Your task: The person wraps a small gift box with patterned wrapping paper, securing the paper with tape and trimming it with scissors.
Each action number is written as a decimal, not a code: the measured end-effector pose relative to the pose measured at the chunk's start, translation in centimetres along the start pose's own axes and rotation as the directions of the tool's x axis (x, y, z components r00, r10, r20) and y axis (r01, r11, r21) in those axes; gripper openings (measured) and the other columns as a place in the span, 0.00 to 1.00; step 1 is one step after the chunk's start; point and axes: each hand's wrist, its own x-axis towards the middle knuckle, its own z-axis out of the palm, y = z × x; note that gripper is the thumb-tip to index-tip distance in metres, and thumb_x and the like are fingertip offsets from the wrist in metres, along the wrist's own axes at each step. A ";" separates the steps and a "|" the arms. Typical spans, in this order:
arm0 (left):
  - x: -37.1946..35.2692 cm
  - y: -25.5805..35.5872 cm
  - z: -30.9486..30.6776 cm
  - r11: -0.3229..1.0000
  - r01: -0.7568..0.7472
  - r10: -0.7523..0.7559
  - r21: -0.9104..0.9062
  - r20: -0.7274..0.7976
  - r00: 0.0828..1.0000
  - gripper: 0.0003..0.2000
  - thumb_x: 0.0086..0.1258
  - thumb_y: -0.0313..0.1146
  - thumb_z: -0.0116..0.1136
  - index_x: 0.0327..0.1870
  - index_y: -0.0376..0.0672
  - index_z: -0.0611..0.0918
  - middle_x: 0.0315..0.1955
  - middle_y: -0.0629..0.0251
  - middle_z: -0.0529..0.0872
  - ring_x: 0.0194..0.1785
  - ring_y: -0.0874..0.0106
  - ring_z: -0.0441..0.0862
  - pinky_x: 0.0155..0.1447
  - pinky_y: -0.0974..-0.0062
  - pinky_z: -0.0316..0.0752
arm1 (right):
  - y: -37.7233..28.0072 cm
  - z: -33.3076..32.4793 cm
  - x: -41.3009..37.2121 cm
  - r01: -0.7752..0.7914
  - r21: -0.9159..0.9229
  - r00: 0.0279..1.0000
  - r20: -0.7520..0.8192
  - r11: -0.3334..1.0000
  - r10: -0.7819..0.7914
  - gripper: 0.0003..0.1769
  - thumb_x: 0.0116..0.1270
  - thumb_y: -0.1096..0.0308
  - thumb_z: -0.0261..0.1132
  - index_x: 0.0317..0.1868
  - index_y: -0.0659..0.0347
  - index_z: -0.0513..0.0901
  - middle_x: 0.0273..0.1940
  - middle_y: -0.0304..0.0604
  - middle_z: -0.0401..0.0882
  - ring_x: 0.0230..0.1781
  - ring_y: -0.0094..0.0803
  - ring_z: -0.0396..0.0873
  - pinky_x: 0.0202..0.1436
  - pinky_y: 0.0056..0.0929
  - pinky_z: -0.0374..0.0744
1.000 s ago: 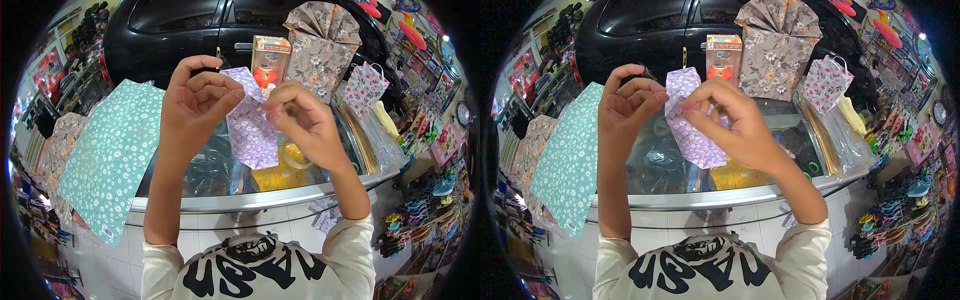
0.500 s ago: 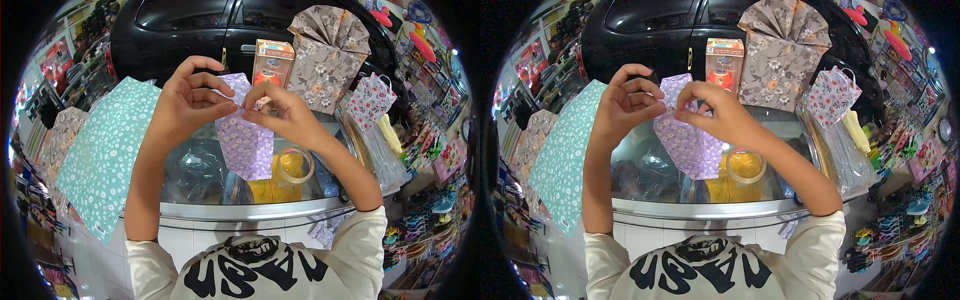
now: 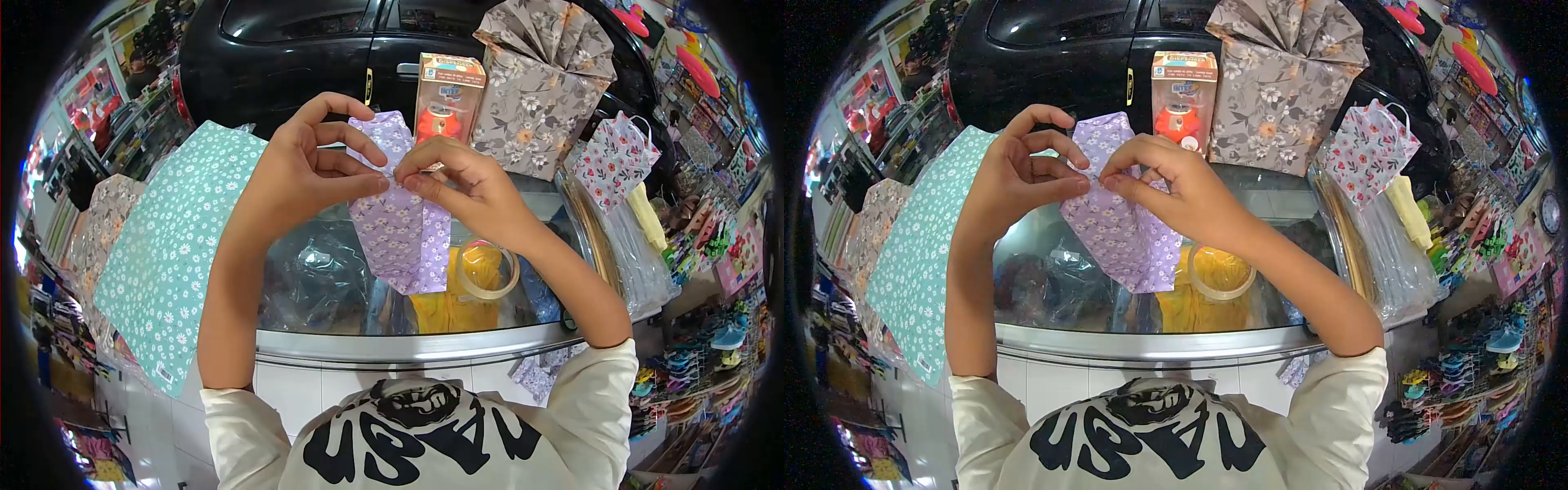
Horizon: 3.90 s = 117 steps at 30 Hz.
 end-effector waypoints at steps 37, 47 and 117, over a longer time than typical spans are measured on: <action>2.1 -1.2 -0.5 0.994 0.084 -0.089 0.066 0.093 0.992 0.22 0.49 0.19 0.72 0.45 0.45 0.77 0.43 0.70 0.79 0.41 0.79 0.80 0.44 0.83 0.78 | -0.5 1.3 -1.9 0.191 -0.396 0.971 -0.058 0.898 -0.232 0.17 0.53 0.73 0.74 0.45 0.57 0.85 0.52 0.45 0.70 0.50 0.35 0.75 0.52 0.32 0.75; 3.0 -1.7 -0.6 0.995 0.048 -0.060 0.091 0.127 0.990 0.18 0.52 0.18 0.68 0.42 0.41 0.76 0.37 0.66 0.81 0.39 0.78 0.81 0.47 0.81 0.79 | -0.7 1.4 -2.1 0.177 -0.402 0.976 -0.047 0.898 -0.213 0.13 0.59 0.69 0.71 0.45 0.57 0.83 0.52 0.49 0.68 0.54 0.43 0.73 0.54 0.36 0.75; 5.5 -5.6 -1.6 0.730 -0.443 0.604 0.521 -0.189 0.774 0.11 0.64 0.26 0.59 0.47 0.46 0.81 0.50 0.58 0.81 0.58 0.66 0.76 0.61 0.72 0.66 | -1.4 0.7 -0.9 0.105 -0.296 0.991 -0.053 0.949 -0.126 0.16 0.59 0.66 0.70 0.49 0.58 0.81 0.49 0.47 0.70 0.50 0.40 0.75 0.52 0.33 0.75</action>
